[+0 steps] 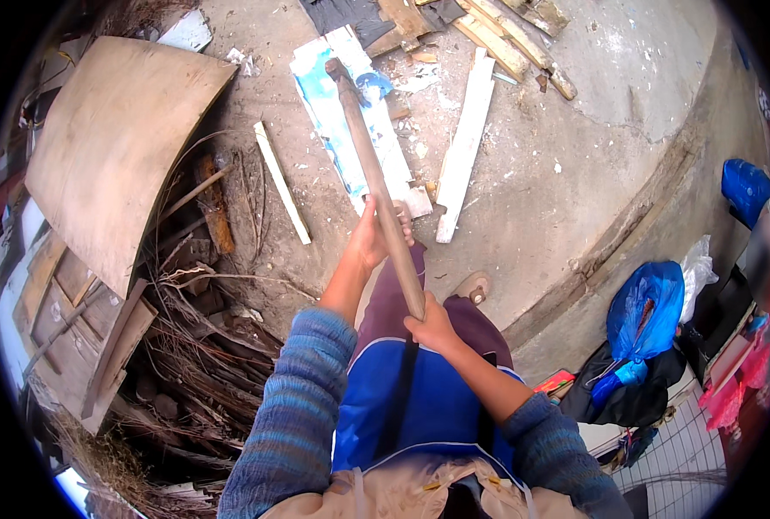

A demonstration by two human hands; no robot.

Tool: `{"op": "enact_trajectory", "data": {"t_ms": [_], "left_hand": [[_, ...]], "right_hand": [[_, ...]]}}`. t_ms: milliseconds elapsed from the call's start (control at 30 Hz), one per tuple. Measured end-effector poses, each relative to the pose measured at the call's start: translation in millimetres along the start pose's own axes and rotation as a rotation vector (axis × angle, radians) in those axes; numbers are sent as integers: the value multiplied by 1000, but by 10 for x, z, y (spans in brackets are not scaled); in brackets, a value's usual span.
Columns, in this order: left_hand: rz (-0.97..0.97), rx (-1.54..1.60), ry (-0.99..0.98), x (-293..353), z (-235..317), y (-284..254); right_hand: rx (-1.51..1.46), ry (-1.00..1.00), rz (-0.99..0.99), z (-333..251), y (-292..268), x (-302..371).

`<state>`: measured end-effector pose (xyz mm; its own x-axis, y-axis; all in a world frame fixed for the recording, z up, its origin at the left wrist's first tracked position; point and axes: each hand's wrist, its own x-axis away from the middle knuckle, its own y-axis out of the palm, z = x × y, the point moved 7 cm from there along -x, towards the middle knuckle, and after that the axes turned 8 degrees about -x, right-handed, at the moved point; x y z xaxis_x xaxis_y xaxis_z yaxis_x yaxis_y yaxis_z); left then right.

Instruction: The person uses a sledgehammer to break a wooden board into smaller pieces on a concrete floor. They repeatedly strike the board, repositioning it as needed, and eventually put on a pair of black gloves.

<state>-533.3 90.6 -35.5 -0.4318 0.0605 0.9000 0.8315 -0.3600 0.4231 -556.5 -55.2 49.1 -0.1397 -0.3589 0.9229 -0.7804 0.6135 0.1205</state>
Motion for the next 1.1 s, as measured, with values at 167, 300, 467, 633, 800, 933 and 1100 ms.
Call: {"op": "enact_trajectory", "data": {"t_ms": [167, 300, 467, 633, 800, 933, 1100], "left_hand": [[71, 67, 71, 9, -140, -270], [77, -61, 68, -2, -126, -431], [128, -147, 54, 44, -97, -623], [323, -261, -39, -76, -342, -471], [427, -188, 101, -46, -665, -230], [488, -215, 117, 196, -998, -355], [499, -162, 125, 83, -759, -466]], "right_hand": [[151, -91, 76, 139, 169, -64], [198, -67, 123, 147, 381, -47], [150, -95, 152, 219, 605, -93], [133, -61, 260, 454, 192, -190], [135, -128, 284, 661, -180, -112], [179, -71, 249, 1087, -85, 67], [201, -50, 246, 763, -60, -33]]}}
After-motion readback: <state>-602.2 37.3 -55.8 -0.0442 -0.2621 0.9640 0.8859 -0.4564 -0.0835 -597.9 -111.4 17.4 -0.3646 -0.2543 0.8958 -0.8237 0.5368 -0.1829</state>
